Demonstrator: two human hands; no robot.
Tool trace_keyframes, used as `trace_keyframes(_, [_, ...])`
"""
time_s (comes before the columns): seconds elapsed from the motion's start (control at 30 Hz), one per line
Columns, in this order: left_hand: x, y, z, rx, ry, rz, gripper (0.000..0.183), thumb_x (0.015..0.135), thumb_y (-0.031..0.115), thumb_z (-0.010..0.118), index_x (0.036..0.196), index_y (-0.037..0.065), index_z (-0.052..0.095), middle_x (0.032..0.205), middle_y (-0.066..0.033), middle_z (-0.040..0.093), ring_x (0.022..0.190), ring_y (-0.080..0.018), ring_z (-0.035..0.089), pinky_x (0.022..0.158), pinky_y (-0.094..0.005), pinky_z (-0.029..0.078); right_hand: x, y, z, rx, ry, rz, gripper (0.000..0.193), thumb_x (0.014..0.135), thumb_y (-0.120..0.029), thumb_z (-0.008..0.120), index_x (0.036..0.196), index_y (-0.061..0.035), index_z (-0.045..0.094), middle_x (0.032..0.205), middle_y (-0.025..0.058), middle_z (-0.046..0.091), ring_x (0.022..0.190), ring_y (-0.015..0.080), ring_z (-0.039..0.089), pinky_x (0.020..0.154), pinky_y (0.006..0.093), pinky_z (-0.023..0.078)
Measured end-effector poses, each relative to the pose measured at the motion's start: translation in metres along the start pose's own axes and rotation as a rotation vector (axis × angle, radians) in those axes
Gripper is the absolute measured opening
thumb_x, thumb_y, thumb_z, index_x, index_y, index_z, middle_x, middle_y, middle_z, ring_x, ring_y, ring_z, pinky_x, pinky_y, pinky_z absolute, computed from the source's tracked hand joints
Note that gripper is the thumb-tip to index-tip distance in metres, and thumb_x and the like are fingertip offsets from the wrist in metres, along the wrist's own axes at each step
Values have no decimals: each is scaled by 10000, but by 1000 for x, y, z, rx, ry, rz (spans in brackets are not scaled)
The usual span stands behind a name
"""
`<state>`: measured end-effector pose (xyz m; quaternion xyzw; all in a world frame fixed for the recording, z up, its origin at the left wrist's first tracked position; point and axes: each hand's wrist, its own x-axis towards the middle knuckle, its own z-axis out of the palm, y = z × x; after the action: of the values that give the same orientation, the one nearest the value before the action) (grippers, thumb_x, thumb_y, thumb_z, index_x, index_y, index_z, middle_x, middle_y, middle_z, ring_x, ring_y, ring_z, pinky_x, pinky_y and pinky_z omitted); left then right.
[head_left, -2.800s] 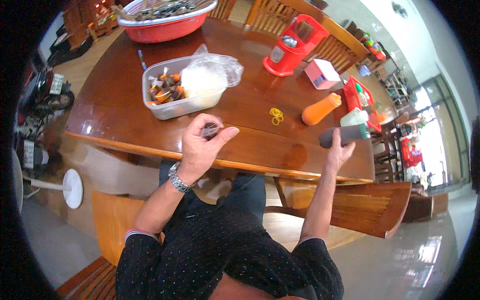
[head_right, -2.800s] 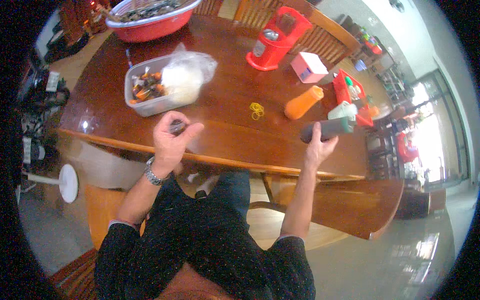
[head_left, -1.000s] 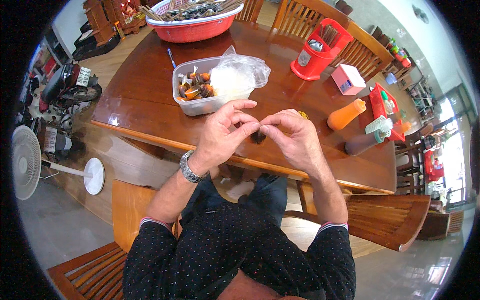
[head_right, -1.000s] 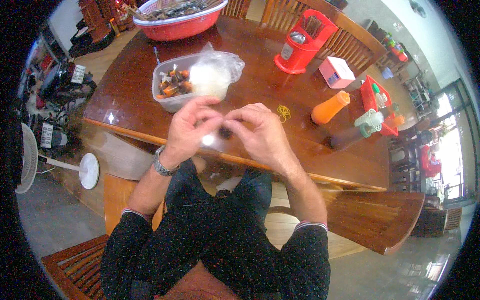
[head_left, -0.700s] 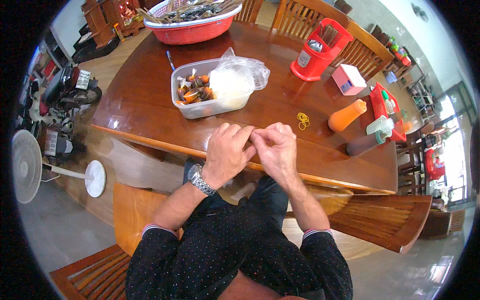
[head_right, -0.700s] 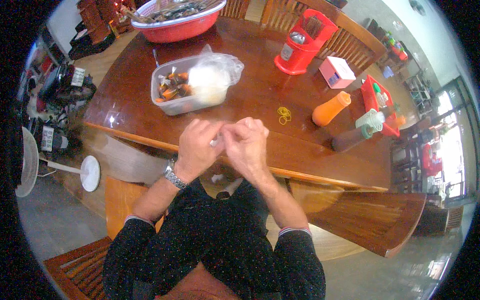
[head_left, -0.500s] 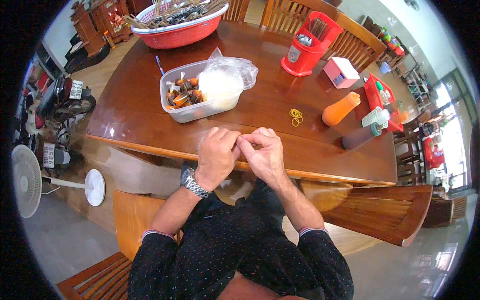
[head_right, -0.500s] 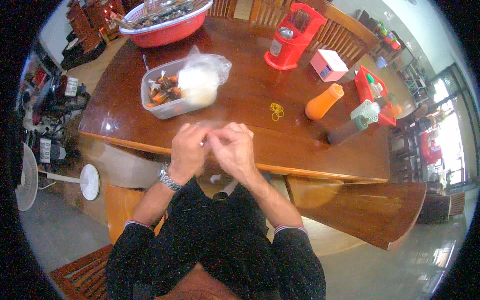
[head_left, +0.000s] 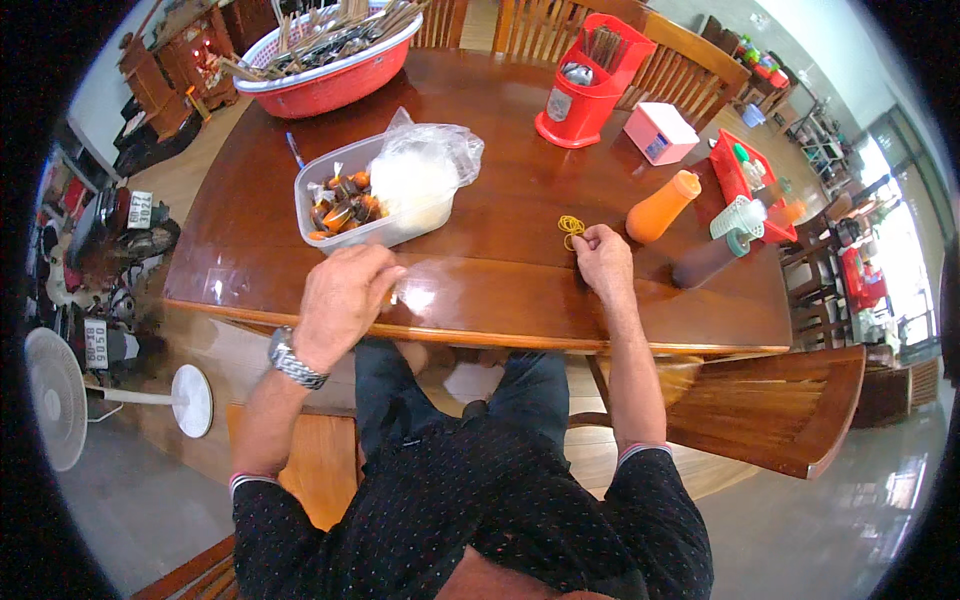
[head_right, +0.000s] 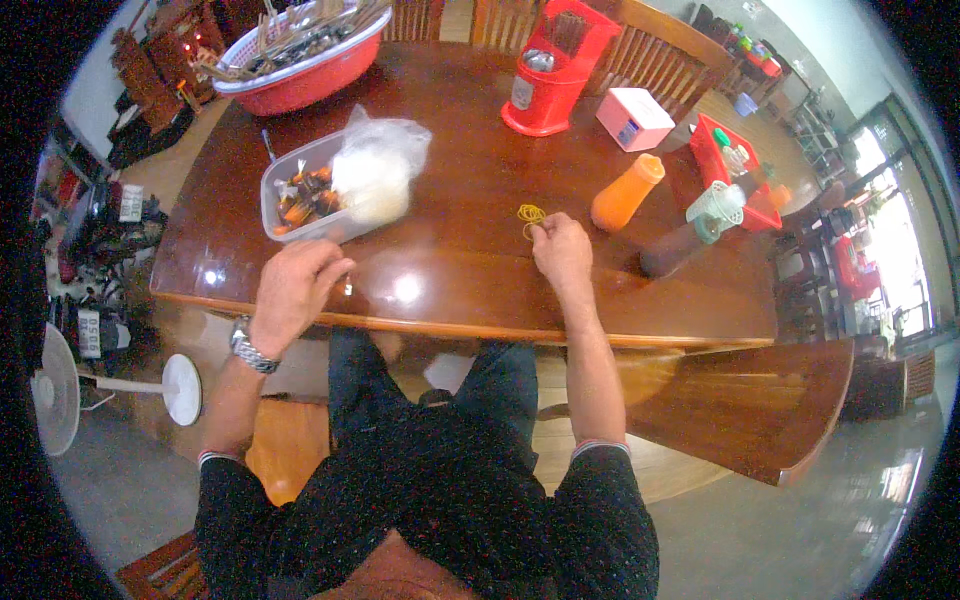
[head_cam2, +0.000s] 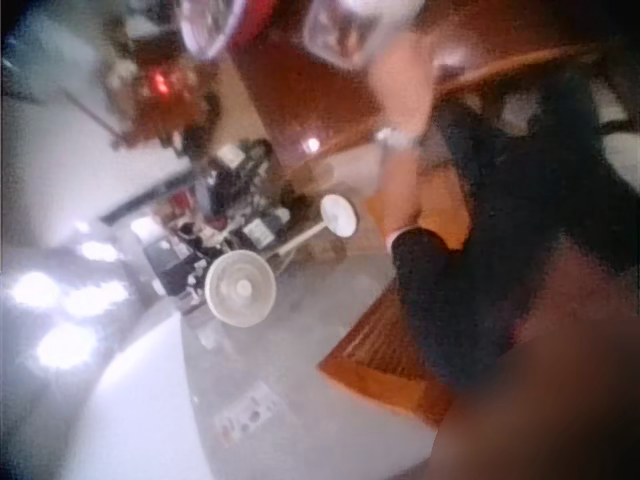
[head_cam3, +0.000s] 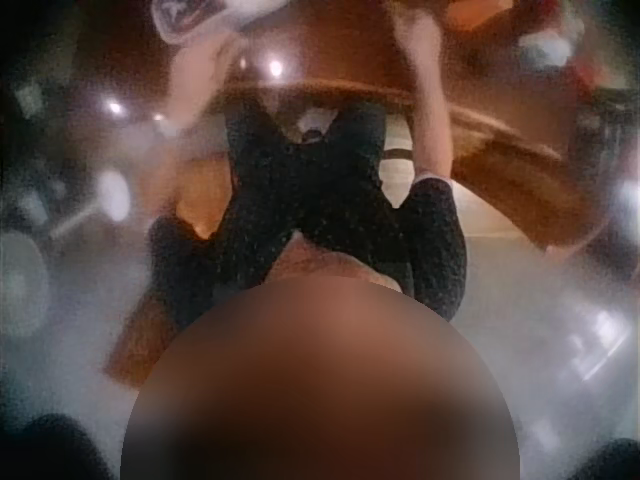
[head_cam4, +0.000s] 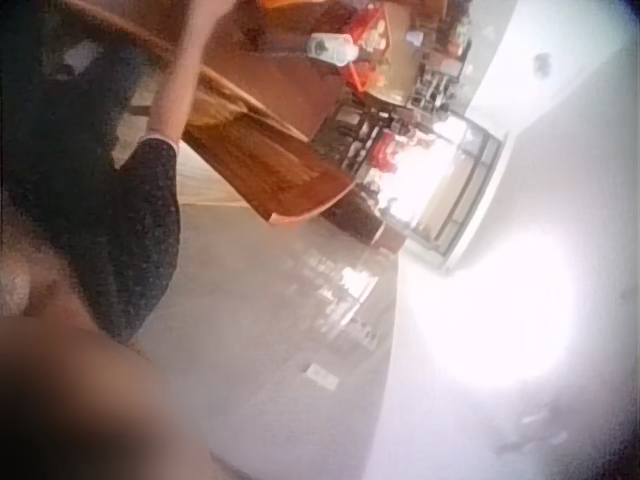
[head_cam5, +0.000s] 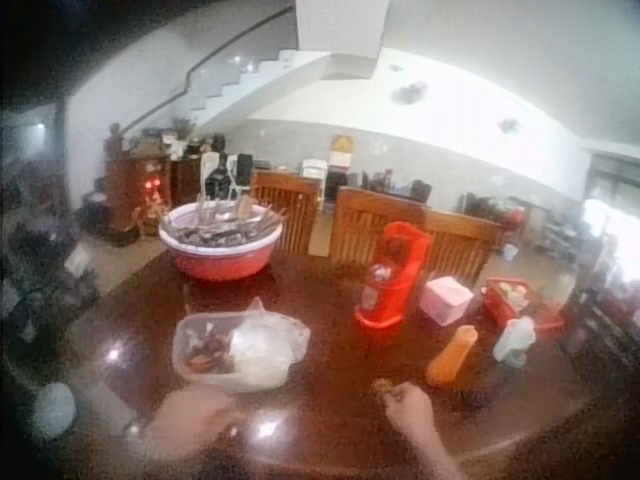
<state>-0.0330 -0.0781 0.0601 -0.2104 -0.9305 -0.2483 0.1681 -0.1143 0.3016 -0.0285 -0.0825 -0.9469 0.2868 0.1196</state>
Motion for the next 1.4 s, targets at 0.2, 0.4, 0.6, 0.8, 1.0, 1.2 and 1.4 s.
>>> trace_keyframes(0.2, [6,2,-31,10,-93,-43,178,909,134,738,893,18,604,878,-190,650,862,-403,634,765,-481,504,5,5,15,-78,12,16,218,891,-266,731,906,-51,759,894,171,751,884,363,732,812,453,582])
trace_keyframes(0.4, [9,9,-37,24,-122,-130,204,907,106,745,906,-2,572,858,-197,623,849,-408,620,741,-492,487,1,3,8,27,-6,16,210,951,-211,657,924,-4,671,947,242,712,957,429,685,858,508,531])
trace_keyframes(0.6, [8,7,-34,-20,-147,-68,202,924,112,731,898,0,565,893,-211,620,894,-430,605,774,-508,481,-14,7,4,335,112,40,175,992,-168,633,1006,7,630,924,224,708,893,392,694,811,446,539])
trace_keyframes(0.8, [14,10,-36,55,-126,117,152,909,80,718,944,-6,598,928,-215,643,932,-432,619,813,-518,500,-26,16,8,332,146,-21,218,995,-174,599,1068,2,705,1057,245,727,1060,429,682,909,476,537])
trace_keyframes(1.0, [27,23,-47,212,-106,192,159,915,116,709,978,-3,625,929,-192,638,917,-403,618,790,-495,507,-24,15,8,319,185,-51,205,968,-175,646,1049,-16,746,1047,227,735,1019,399,703,891,464,553])
trace_keyframes(1.2, [42,38,-45,221,0,333,176,967,181,658,974,22,581,921,-175,629,909,-395,616,785,-486,512,-26,-18,-11,625,224,-143,133,946,-118,759,1019,-7,758,923,40,740,833,106,672,757,286,554])
trace_keyframes(1.4, [59,53,-30,13,27,355,138,974,170,648,978,32,651,960,-152,679,928,-346,657,814,-468,523,-43,-75,-54,796,121,-232,111,936,-90,748,991,7,755,973,86,740,897,158,689,819,305,549])
